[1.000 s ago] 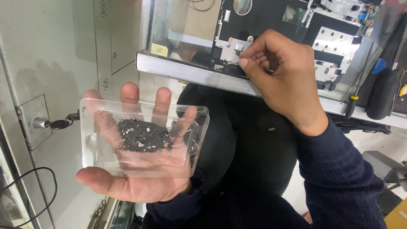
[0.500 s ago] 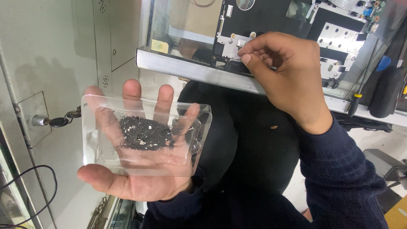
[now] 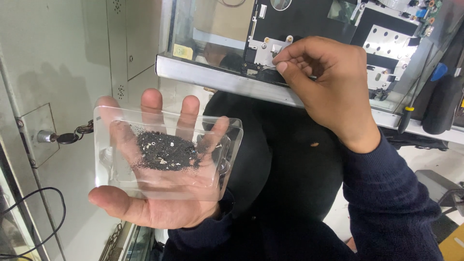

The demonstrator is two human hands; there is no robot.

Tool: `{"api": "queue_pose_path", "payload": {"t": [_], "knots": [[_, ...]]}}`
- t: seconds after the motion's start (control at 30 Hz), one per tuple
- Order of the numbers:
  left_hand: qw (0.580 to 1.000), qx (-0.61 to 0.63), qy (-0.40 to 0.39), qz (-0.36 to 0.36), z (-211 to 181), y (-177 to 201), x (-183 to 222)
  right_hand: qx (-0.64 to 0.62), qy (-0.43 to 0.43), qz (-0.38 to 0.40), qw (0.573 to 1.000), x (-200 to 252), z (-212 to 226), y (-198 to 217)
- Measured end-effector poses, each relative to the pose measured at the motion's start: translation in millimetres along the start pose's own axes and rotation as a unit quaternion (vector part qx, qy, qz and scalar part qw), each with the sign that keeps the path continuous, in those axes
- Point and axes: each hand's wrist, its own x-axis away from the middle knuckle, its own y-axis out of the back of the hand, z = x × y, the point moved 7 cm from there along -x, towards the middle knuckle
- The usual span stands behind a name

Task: Picking up small screws from a tray and placing them into a laptop chassis, followed by applying glue to components.

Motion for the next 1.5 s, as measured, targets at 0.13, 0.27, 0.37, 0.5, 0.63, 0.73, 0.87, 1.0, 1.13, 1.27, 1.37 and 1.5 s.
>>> {"api": "queue_pose_path", "payload": {"t": [0.13, 0.27, 0.37, 0.5, 0.63, 0.73, 0.87, 1.0, 1.13, 1.27, 1.37, 1.5], "knots": [[1.0, -0.003, 0.001, -0.016, 0.5, -0.2, -0.2, 0.002, -0.003, 0.0, 1.0, 0.0, 1.0, -0.5], [1.0, 0.0, 0.001, -0.015, -0.1, 1.1, -0.3, 0.002, 0.003, -0.001, 1.0, -0.4, 0.2, -0.1], [1.0, 0.012, 0.0, -0.011, 1.4, -3.3, -0.8, 0.014, 0.014, 0.001, 1.0, -0.4, 2.1, 0.2], [0.999, -0.006, 0.006, -0.033, 0.8, 1.2, 0.3, 0.003, -0.004, 0.003, 1.0, -0.2, 0.0, -0.4], [1.0, 0.002, 0.003, -0.017, 1.7, -0.3, 0.3, -0.006, 0.01, -0.005, 1.0, 0.9, 1.0, -0.3], [1.0, 0.0, 0.002, -0.013, 2.0, 0.7, 0.5, -0.01, 0.011, -0.01, 1.0, 1.5, 0.7, -0.7], [1.0, -0.003, 0.004, 0.008, 4.2, -1.8, 0.7, -0.01, -0.004, -0.016, 1.0, 2.5, -1.1, -0.8], [1.0, -0.02, -0.012, -0.01, 6.8, 1.9, -1.2, -0.024, 0.025, -0.007, 0.999, 12.5, 7.0, 12.1], [1.0, 0.006, 0.007, -0.021, 16.3, 4.5, -3.7, 0.021, -0.04, -0.054, 0.998, 45.6, 29.3, 34.9], [0.997, -0.028, 0.026, -0.068, 27.3, 0.0, -2.7, 0.0, 0.051, -0.079, 0.996, 70.4, 84.1, 37.0], [0.993, -0.08, 0.03, -0.082, 31.2, -12.2, -0.6, 0.082, 0.109, -0.071, 0.988, 69.7, 110.1, 23.4], [0.994, -0.099, 0.029, -0.037, 38.1, -12.2, 4.1, 0.066, 0.149, -0.066, 0.984, 61.3, 112.2, 5.3]]}}
